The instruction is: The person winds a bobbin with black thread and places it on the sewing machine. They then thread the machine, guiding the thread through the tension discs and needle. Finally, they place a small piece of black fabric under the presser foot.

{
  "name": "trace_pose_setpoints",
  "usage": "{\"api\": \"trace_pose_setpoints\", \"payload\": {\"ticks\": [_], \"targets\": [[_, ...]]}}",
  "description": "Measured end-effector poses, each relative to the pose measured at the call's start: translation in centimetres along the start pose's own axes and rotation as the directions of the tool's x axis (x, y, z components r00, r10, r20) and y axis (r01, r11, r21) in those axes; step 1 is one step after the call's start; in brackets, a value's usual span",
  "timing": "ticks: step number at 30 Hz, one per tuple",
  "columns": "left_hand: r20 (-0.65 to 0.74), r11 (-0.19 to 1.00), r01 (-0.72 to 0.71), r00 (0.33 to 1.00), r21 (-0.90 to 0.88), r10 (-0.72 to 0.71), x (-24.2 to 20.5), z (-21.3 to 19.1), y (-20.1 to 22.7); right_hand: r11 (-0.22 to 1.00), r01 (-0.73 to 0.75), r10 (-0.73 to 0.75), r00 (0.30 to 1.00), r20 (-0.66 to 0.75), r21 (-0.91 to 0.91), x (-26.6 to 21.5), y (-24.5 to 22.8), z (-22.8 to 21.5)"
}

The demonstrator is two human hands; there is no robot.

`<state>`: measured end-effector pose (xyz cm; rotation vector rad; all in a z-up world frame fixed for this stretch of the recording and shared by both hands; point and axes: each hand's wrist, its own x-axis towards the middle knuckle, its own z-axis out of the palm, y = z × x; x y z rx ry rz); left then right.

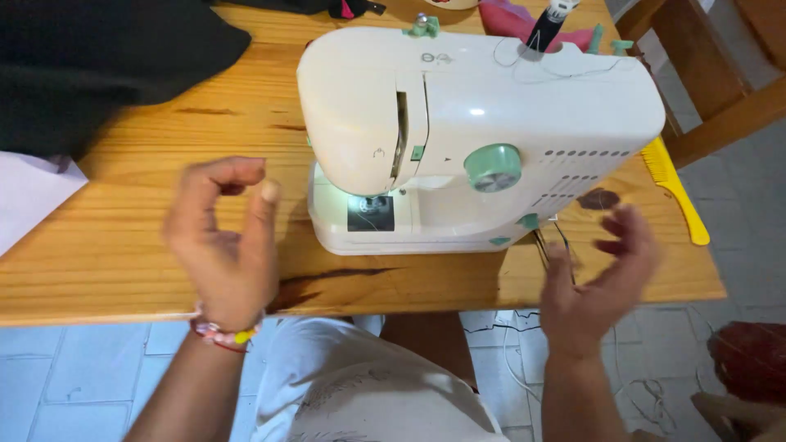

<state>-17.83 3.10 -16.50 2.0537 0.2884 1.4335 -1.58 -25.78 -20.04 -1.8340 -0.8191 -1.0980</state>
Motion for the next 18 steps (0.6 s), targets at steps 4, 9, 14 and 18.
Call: {"api": "trace_pose_setpoints", "payload": {"ticks": [4, 9, 14, 18], "targets": [[0.386, 0.957, 0.292, 0.882, 0.006, -0.271, -6.6, 2.6, -3.9, 0.978, -0.206, 0.206, 0.933, 0.295, -0.031, -2.7, 0.0, 2.4], [0.314, 0.929, 0.316, 0.877, 0.194, -0.364, -7.0, 4.2, -3.5, 0.981, -0.194, 0.184, 0.948, 0.260, 0.015, -4.8, 2.0, 3.9], [0.331, 0.908, 0.301, 0.859, 0.290, -0.390, -8.0, 4.6, -5.4, 0.993, -0.095, 0.106, 0.973, 0.206, -0.063, -4.7, 2.0, 4.2], [0.373, 0.850, 0.471, 0.764, 0.237, -0.527, -4.8, 4.7, -1.4, 0.994, -0.080, 0.097, 0.965, 0.245, -0.075, -4.4, 2.4, 4.2]]}}
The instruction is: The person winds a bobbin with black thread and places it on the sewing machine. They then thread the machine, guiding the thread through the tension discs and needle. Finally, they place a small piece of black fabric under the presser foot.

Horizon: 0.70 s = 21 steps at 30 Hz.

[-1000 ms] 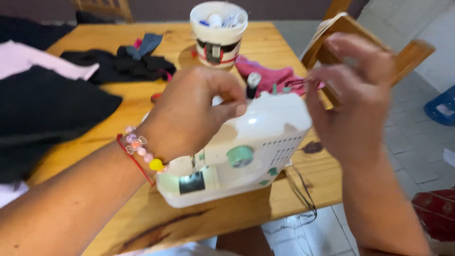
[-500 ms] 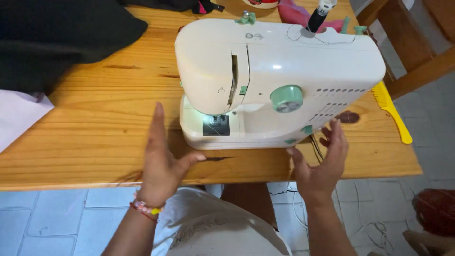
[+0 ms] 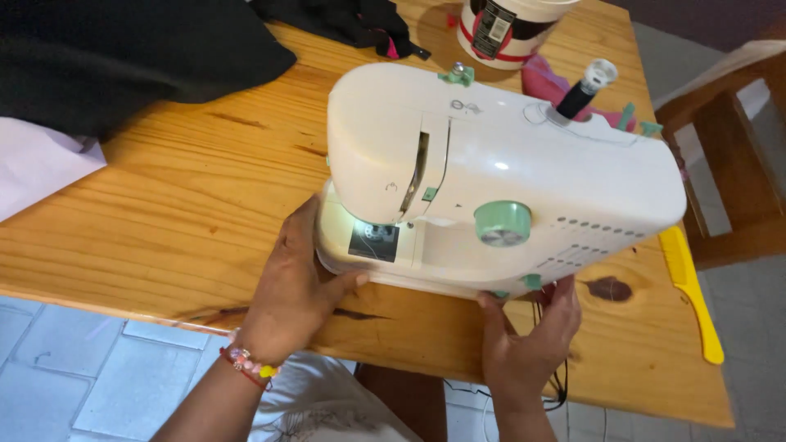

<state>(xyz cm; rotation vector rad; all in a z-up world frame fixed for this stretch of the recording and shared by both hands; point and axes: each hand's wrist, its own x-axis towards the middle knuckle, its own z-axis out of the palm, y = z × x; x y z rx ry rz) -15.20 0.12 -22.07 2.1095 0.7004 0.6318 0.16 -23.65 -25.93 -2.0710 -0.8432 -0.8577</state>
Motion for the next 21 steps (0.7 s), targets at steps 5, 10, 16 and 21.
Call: {"api": "trace_pose_setpoints", "payload": {"ticks": [5, 10, 16, 21], "targets": [[-0.512, 0.968, -0.135, 0.828, 0.211, 0.227, 1.5, 3.7, 1.9, 0.986, 0.029, -0.035, 0.999, 0.034, 0.166, 0.7, -1.5, -0.7], [-0.582, 0.908, -0.265, 0.701, 0.324, 0.413, 2.9, 5.0, 3.5, 0.972, 0.037, -0.037, 0.999, -0.008, 0.234, 0.1, -1.1, -0.7], [-0.637, 0.868, -0.393, 0.594, 0.303, 0.492, 3.5, 5.2, 2.7, 0.977, 0.109, -0.091, 0.991, -0.103, 0.183, -0.3, -1.0, -0.6], [-0.491, 0.812, -0.529, 0.654, 0.247, 0.576, 1.4, 2.6, 2.7, 0.985, 0.145, -0.116, 0.960, -0.254, 0.098, -1.0, -2.3, -1.2]]}}
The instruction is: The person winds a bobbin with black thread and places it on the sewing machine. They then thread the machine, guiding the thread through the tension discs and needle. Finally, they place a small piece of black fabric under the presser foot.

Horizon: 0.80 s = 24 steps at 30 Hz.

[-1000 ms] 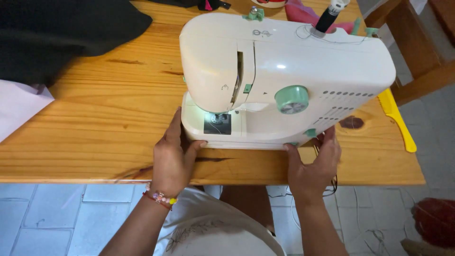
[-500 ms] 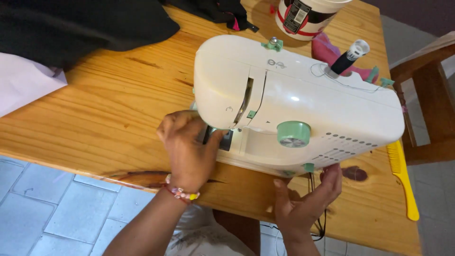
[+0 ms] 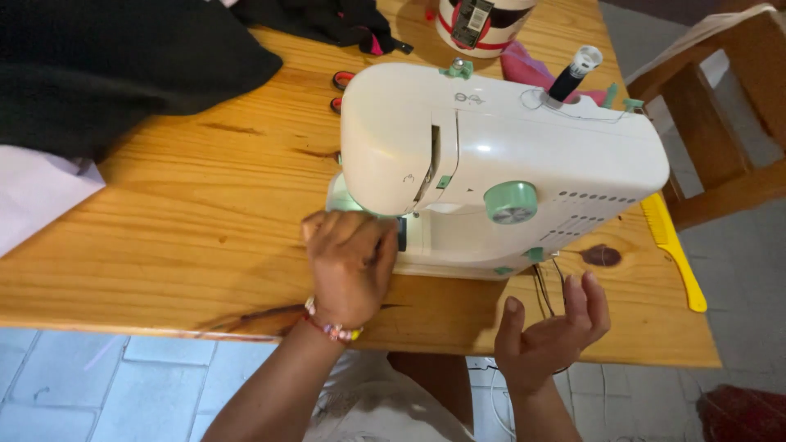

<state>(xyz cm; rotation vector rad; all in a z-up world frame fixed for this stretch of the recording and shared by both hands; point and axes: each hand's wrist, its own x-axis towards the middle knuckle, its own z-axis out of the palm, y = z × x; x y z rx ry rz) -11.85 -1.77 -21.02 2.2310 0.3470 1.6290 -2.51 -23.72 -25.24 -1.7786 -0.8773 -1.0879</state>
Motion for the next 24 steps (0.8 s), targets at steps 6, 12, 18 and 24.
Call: {"api": "trace_pose_setpoints", "payload": {"ticks": [6, 12, 18, 24], "targets": [[0.148, 0.958, -0.218, 0.958, -0.189, 0.247, 2.0, -4.6, -1.0, 0.979, 0.194, -0.193, 0.981, 0.010, -0.070, 1.9, -6.4, 1.4], [-0.026, 0.899, -0.437, 0.900, -0.043, 0.436, 8.2, -4.3, -0.6, 0.961, 0.274, -0.274, 0.962, -0.001, -0.028, 5.7, -11.2, 3.2], [-0.040, 0.812, -0.580, 0.812, 0.063, 0.583, 10.4, -3.7, -0.1, 0.952, 0.282, -0.294, 0.952, -0.091, -0.119, 7.7, -11.4, 3.0], [-0.096, 0.673, -0.735, 0.666, 0.080, 0.739, 10.6, -2.9, -0.4, 0.908, 0.282, -0.371, 0.884, -0.284, -0.309, 11.6, -6.7, 1.9]]}}
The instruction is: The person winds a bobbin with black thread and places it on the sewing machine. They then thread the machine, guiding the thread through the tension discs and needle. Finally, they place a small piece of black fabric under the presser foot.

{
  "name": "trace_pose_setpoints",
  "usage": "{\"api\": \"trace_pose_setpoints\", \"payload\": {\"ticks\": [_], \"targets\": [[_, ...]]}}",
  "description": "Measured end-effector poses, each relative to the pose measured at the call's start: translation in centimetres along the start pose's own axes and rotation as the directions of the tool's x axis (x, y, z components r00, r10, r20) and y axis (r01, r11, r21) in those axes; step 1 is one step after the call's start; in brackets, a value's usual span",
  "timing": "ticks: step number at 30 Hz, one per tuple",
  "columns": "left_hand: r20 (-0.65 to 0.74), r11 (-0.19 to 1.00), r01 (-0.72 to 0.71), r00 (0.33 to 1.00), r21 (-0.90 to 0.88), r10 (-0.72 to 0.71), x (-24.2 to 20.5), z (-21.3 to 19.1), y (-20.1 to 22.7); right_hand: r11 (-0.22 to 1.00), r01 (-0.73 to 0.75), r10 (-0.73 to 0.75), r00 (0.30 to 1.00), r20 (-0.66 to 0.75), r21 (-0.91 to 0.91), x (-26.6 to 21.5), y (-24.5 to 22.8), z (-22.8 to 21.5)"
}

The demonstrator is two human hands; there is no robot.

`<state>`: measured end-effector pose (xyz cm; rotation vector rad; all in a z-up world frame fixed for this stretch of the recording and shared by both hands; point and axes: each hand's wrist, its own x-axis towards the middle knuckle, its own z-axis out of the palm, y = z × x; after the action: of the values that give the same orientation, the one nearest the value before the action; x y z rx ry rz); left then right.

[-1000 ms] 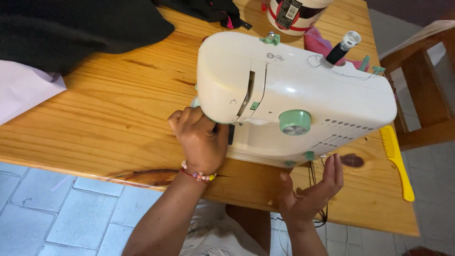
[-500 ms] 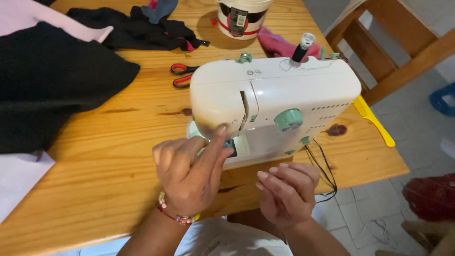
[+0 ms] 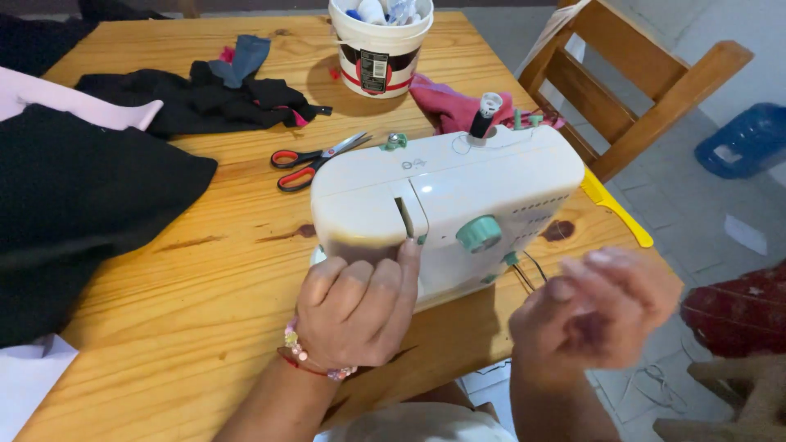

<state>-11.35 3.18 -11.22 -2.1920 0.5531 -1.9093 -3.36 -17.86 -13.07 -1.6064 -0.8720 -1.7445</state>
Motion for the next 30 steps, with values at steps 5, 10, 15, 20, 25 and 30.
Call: {"api": "trace_pose_setpoints", "payload": {"ticks": [5, 10, 15, 20, 25, 30], "targets": [[-0.013, 0.989, 0.142, 0.990, -0.041, -0.143, -1.7, 1.0, 1.6, 0.855, -0.495, 0.461, 0.862, 0.213, 0.154, -1.0, 4.8, 1.7], [0.092, 0.760, 0.620, 0.783, -0.197, -0.615, -2.2, 0.8, 5.0, 0.696, -0.639, 0.485, 0.754, 0.443, 0.327, -1.6, 6.6, 0.3], [-0.020, 0.735, 0.645, 0.748, -0.209, -0.663, -2.6, 0.5, 5.9, 0.456, -0.709, 0.316, 0.694, 0.648, 0.538, -1.6, 9.8, 1.1], [-0.003, 0.786, 0.602, 0.794, -0.138, -0.608, -1.9, 1.0, 5.9, 0.434, -0.756, 0.344, 0.642, 0.685, 0.490, -3.2, 11.9, 1.8], [0.012, 0.777, 0.610, 0.788, -0.152, -0.616, -2.0, 1.3, 6.1, 0.599, -0.706, 0.368, 0.661, 0.654, 0.377, -2.5, 11.7, 2.4], [0.056, 0.791, 0.590, 0.806, -0.160, -0.590, -1.9, 0.6, 5.6, 0.405, -0.816, 0.445, 0.570, 0.691, 0.413, -3.6, 12.7, 2.5]]}}
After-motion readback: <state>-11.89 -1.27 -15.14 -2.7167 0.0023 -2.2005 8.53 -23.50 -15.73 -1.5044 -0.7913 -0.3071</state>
